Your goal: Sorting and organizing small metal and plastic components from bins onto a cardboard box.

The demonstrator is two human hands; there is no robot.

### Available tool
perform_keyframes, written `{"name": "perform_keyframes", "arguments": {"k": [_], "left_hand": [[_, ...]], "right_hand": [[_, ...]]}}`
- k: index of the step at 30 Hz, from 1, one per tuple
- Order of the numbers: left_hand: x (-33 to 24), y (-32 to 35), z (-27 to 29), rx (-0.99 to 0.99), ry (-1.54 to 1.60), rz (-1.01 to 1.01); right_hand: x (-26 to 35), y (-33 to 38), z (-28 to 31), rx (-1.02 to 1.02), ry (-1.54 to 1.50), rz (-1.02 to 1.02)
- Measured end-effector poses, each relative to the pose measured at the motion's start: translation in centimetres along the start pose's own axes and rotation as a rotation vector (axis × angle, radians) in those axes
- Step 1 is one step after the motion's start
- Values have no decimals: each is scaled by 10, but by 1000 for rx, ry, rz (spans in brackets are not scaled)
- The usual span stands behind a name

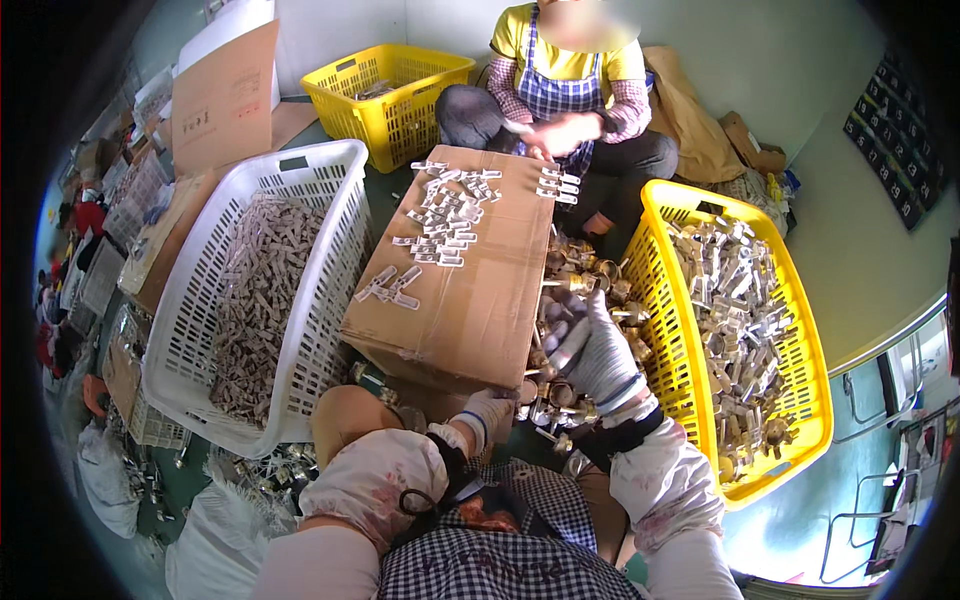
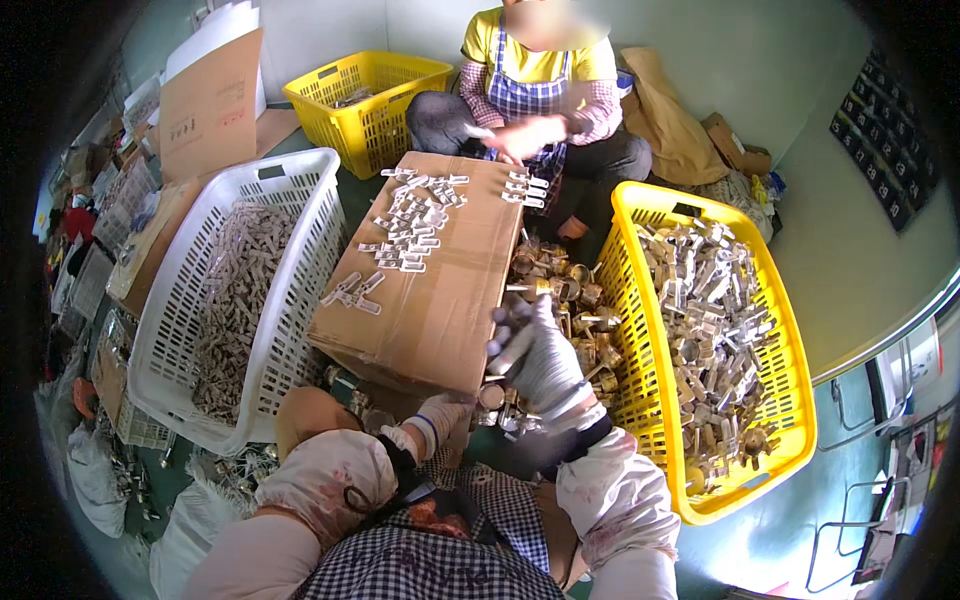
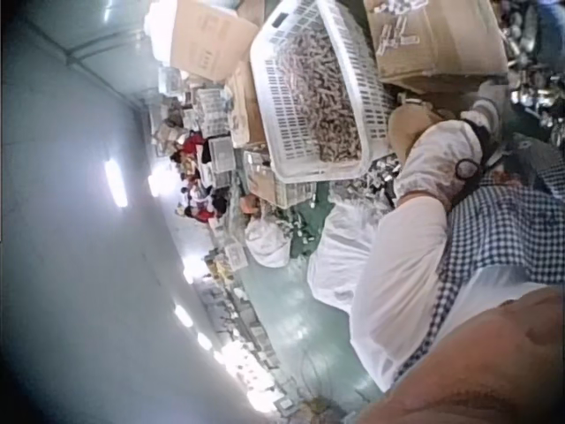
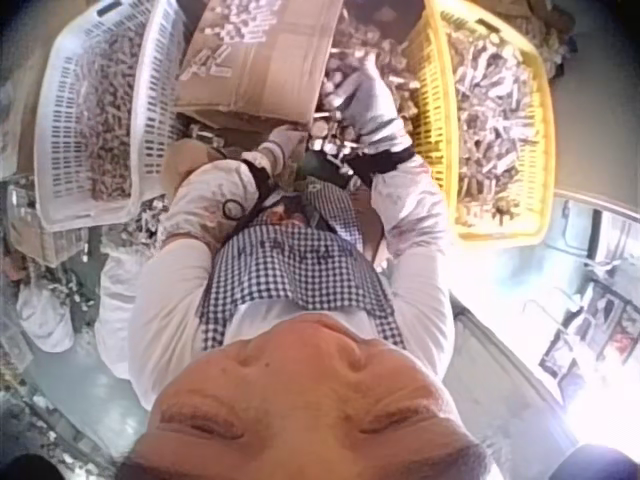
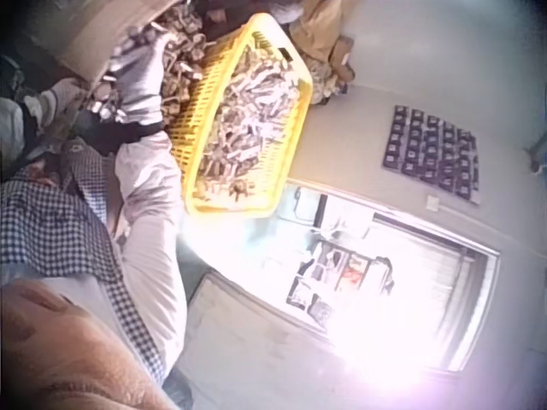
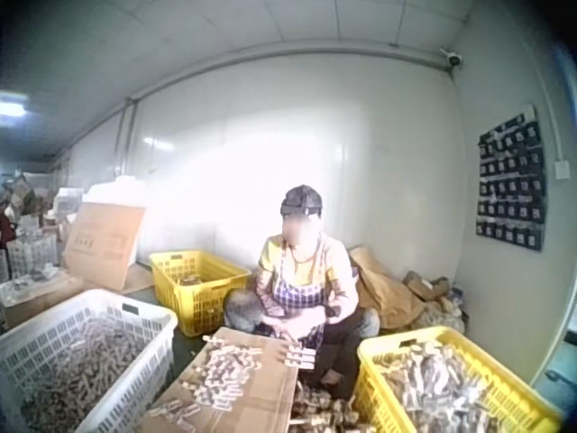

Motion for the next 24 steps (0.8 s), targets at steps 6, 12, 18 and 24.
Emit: {"name": "perform_keyframes", "arguments": {"k": [6,12,18,24], "left_hand": [[-4,22,-3,-124,341,37],[-5,23,5,105,494,-113],[-14,29,7,26,474,112],[-12,29,-10,7,362,176]], "right_hand": [[0,12,36,-142,177,-105],[9,28,-10,-20,303,-133],[25,23,-3,-86,591,-74],[16,24,15,-53,1174,-172]]}}
Point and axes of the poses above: each hand's wrist, its own y-axis away from the middle knuckle, its own z-axis out of the back of the hand, x = y × z, the point moved 5 cm from there along -y, towards the middle knuckle, and after that the axes turned 11 degrees about x, right-handed, at the moved point
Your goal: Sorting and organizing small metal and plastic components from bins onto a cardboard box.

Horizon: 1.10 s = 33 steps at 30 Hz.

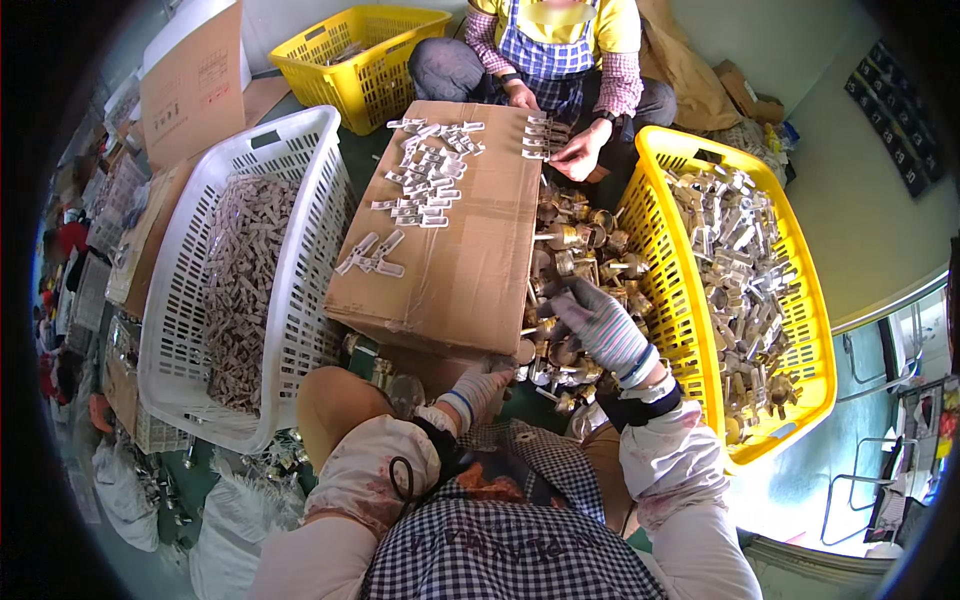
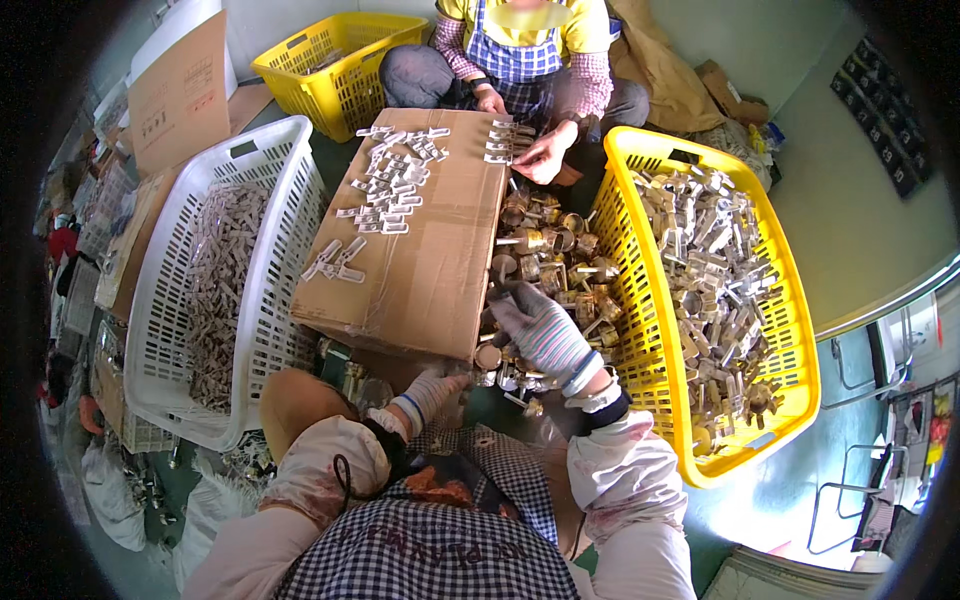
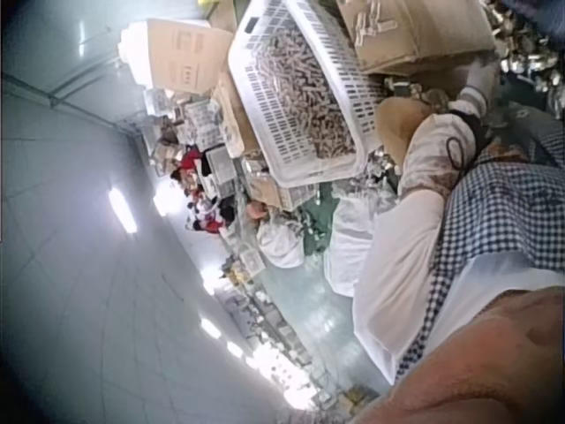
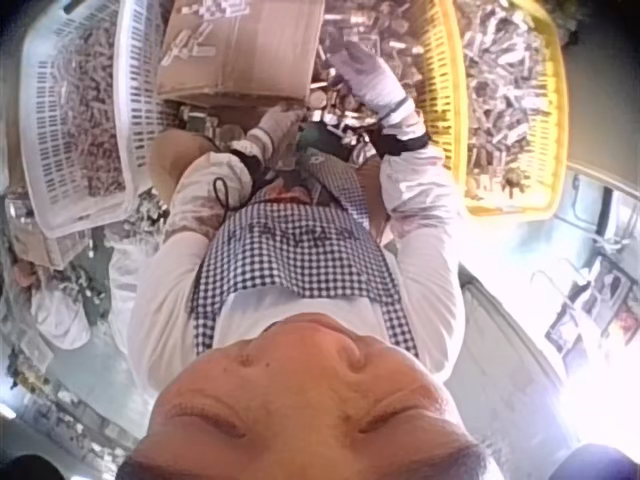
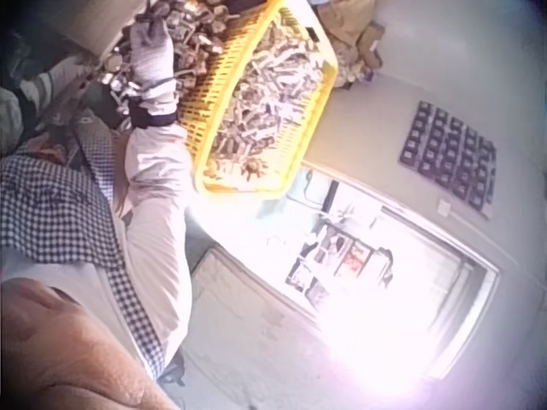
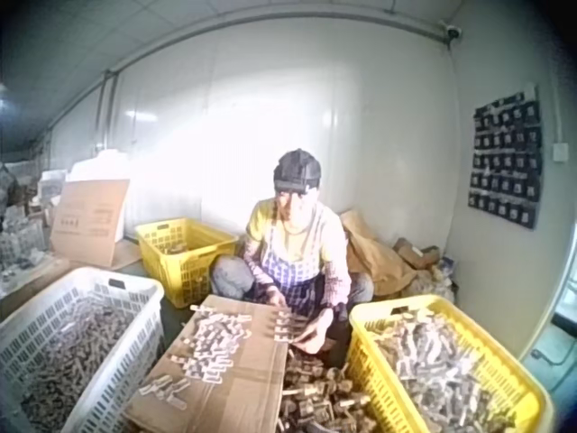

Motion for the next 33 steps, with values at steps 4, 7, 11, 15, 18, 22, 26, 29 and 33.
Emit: {"name": "perform_keyframes", "arguments": {"k": [4,7,11,15,18,22,26,29,33], "left_hand": [[39,-27,28,-56,225,-28],[45,-32,27,-48,93,-36],[11,3,3,-88,160,-93],[5,0,10,-125,111,-194],[6,-4,12,-122,88,-198],[15,-15,13,-186,174,-100],[8,-7,11,-151,137,-95],[-4,4,0,-171,89,-82],[-3,3,4,-180,51,-163]], "right_hand": [[19,2,-26,22,135,86],[18,5,-24,11,482,92],[11,8,-18,45,684,81],[2,12,-18,62,756,-65],[3,15,-30,259,919,-69],[-9,10,-33,388,911,-192],[-3,9,-38,395,899,-209],[-8,6,-40,403,921,-170],[-12,5,-44,387,972,-172]]}}
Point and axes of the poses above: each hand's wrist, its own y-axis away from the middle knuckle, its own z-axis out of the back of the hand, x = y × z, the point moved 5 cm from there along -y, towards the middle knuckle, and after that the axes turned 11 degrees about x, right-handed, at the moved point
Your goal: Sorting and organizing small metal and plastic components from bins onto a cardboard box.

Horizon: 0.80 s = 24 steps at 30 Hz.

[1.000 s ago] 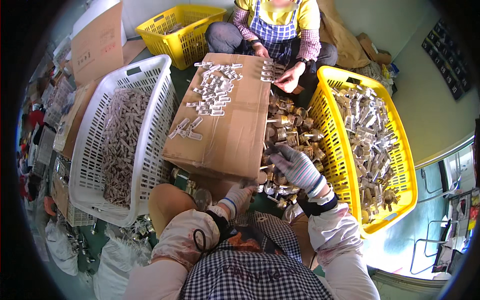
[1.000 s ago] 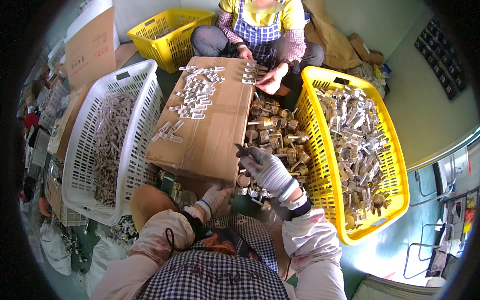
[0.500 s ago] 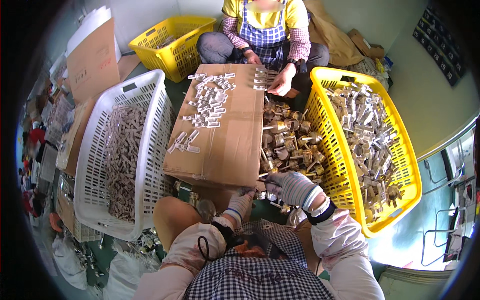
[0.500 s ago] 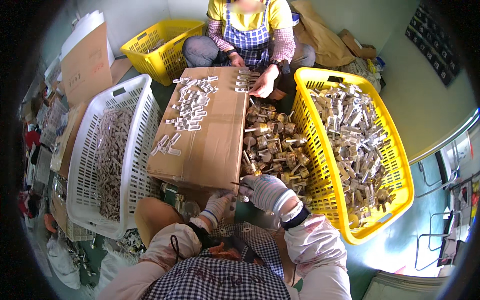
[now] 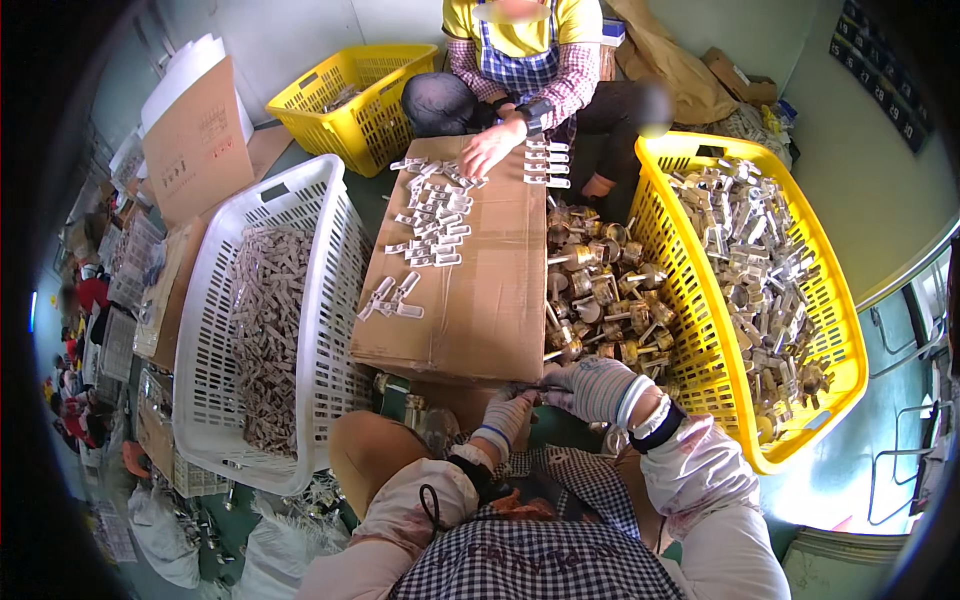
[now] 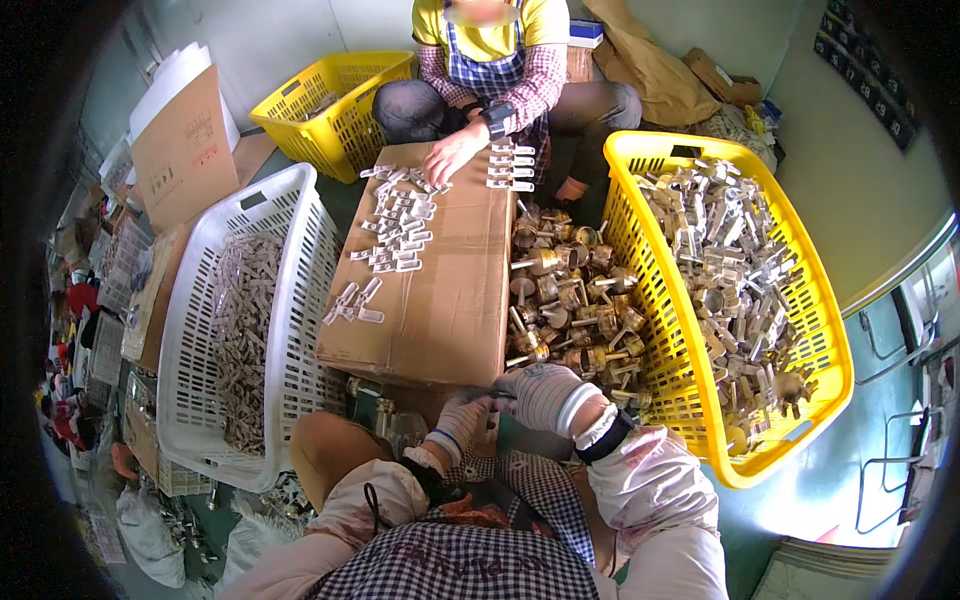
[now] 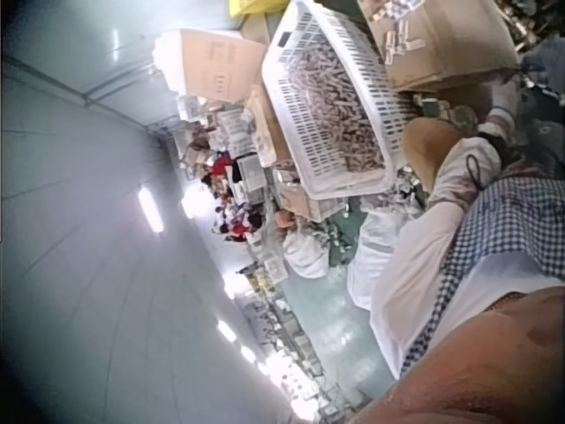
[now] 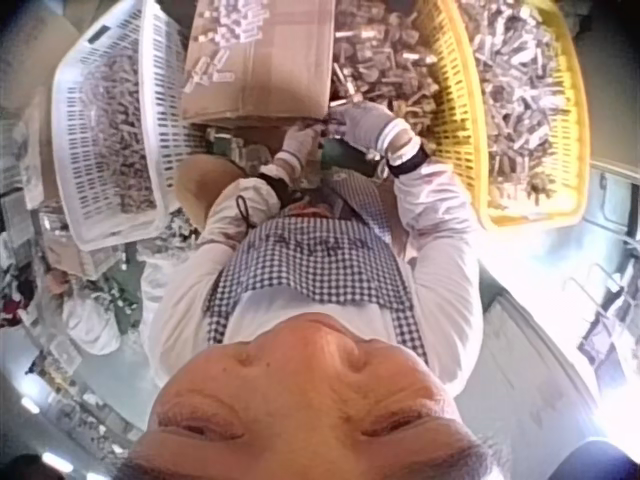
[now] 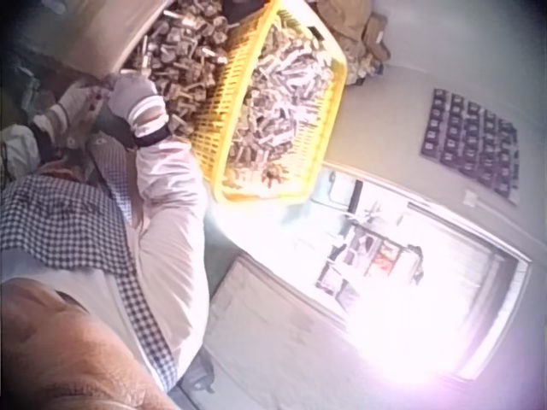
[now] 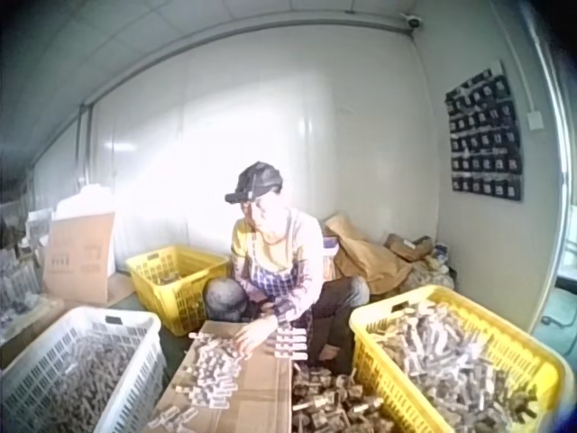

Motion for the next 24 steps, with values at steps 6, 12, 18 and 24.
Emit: {"name": "perform_keyframes", "arguments": {"k": [6,12,18,24], "left_hand": [[42,-39,26,34,44,-168],[34,-33,23,44,109,-175],[45,-52,30,142,67,-230],[40,-42,23,160,114,-152]], "right_hand": [[9,3,-4,83,50,44],[6,2,-8,83,41,72],[6,3,-7,131,16,58],[5,4,-8,118,17,75]]}}
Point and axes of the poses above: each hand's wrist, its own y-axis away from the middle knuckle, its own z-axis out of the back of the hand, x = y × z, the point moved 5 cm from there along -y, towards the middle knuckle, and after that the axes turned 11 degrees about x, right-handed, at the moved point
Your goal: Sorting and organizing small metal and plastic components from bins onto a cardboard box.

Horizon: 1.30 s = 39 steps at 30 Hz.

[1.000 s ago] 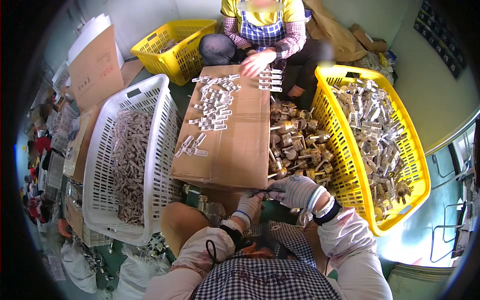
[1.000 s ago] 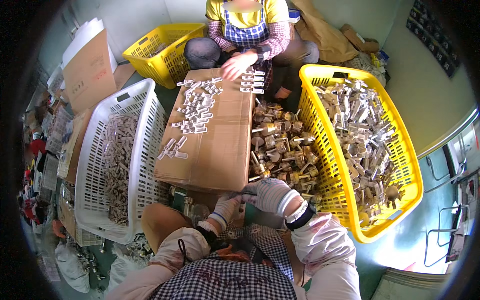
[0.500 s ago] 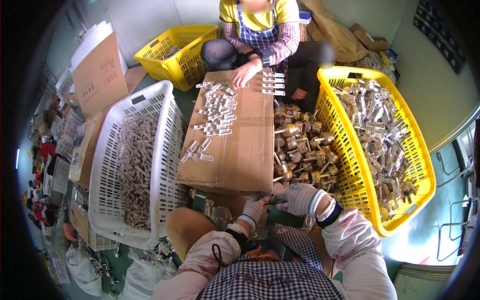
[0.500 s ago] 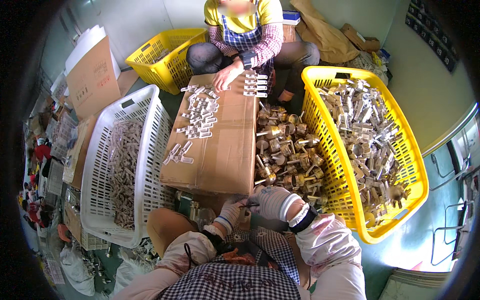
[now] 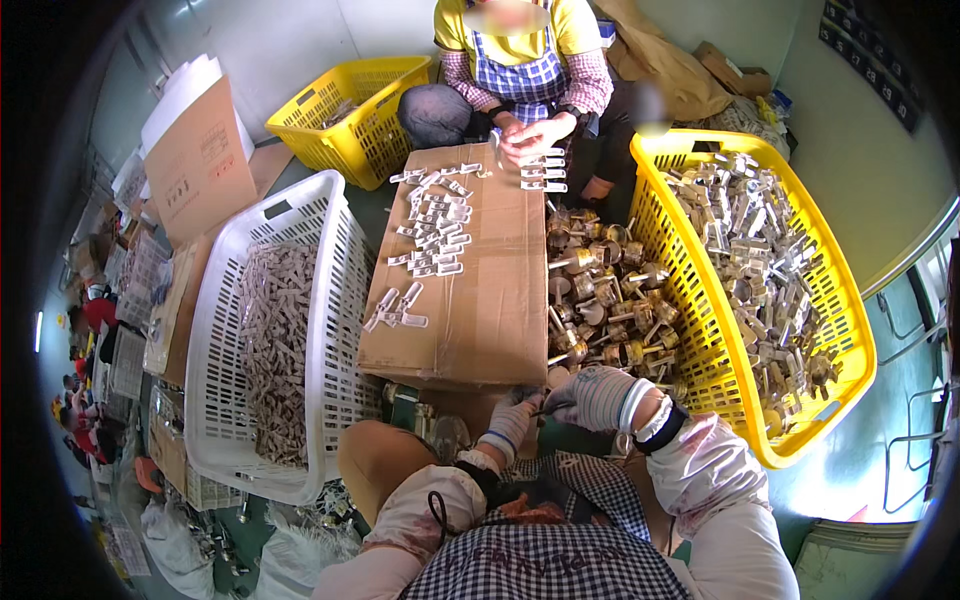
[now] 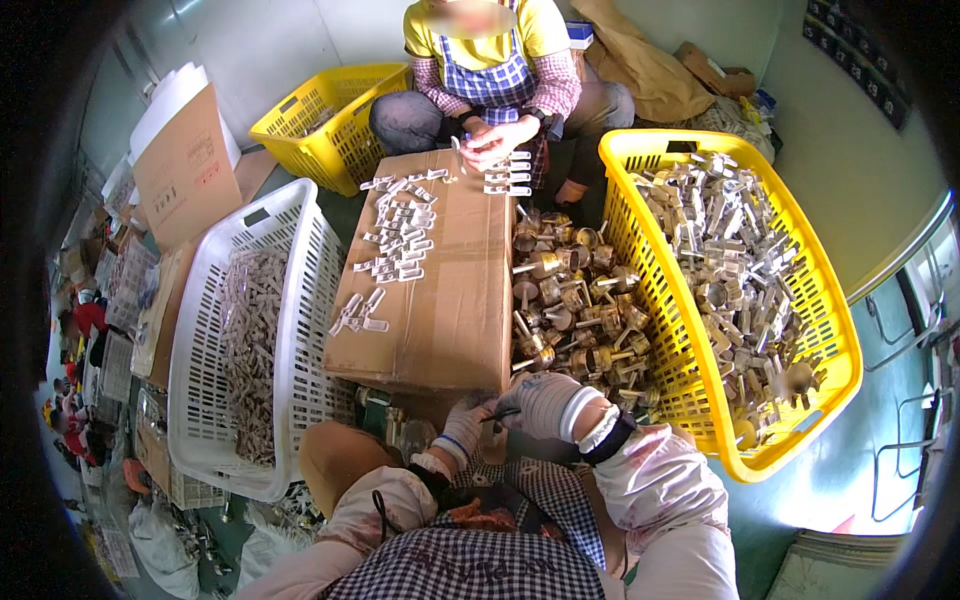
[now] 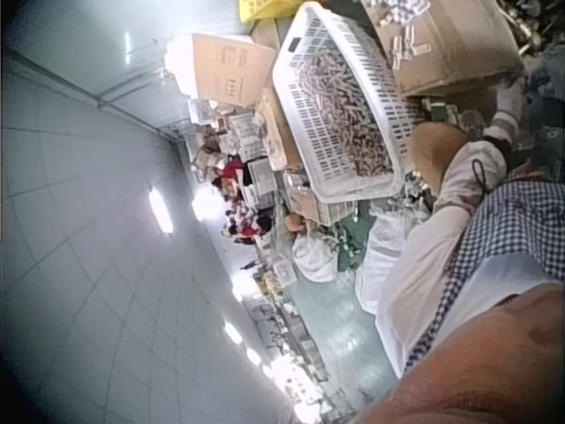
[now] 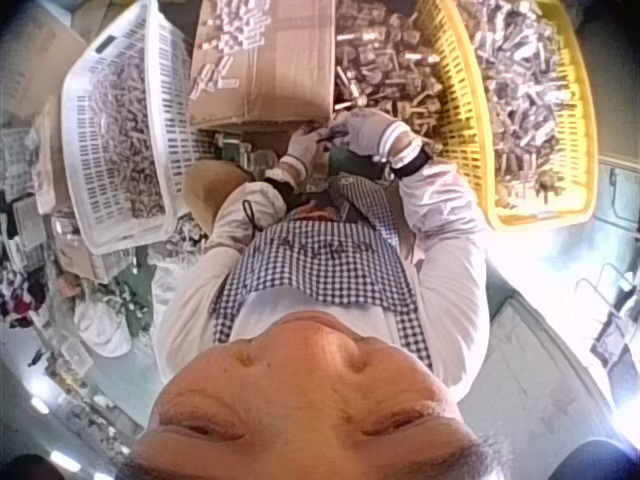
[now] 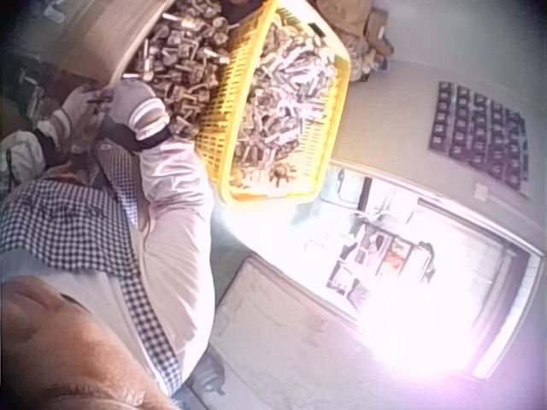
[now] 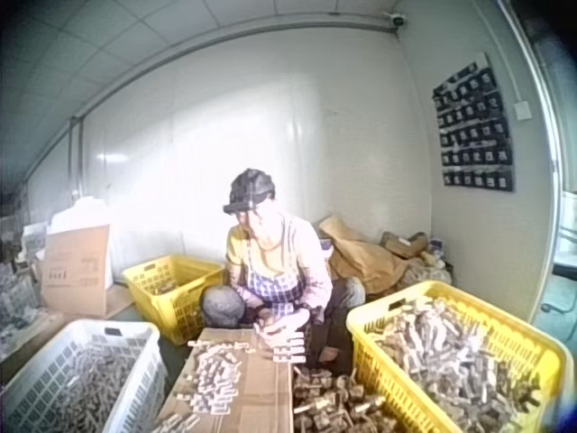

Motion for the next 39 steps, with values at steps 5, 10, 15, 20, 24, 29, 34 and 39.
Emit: {"name": "perform_keyframes", "arguments": {"k": [5,10,15,20,24,29,34,39], "left_hand": [[5,-8,6,71,91,-37],[-14,11,-11,-12,-5,90],[-14,7,-4,37,-3,-59],[-22,16,-10,-16,48,49],[-23,14,-11,-14,39,-64],[-27,20,-15,-106,35,105],[-13,9,-5,-43,96,87],[-4,9,-3,-43,-155,-106]], "right_hand": [[-3,-4,-3,-41,20,14],[-3,-1,-3,-43,14,12],[0,-2,-1,-22,38,-9],[1,-3,-1,-34,46,23],[3,-3,-1,-1,45,-11],[3,1,-1,11,33,-36],[-4,-4,-5,-20,52,-23],[0,-6,-3,-45,55,11]]}}
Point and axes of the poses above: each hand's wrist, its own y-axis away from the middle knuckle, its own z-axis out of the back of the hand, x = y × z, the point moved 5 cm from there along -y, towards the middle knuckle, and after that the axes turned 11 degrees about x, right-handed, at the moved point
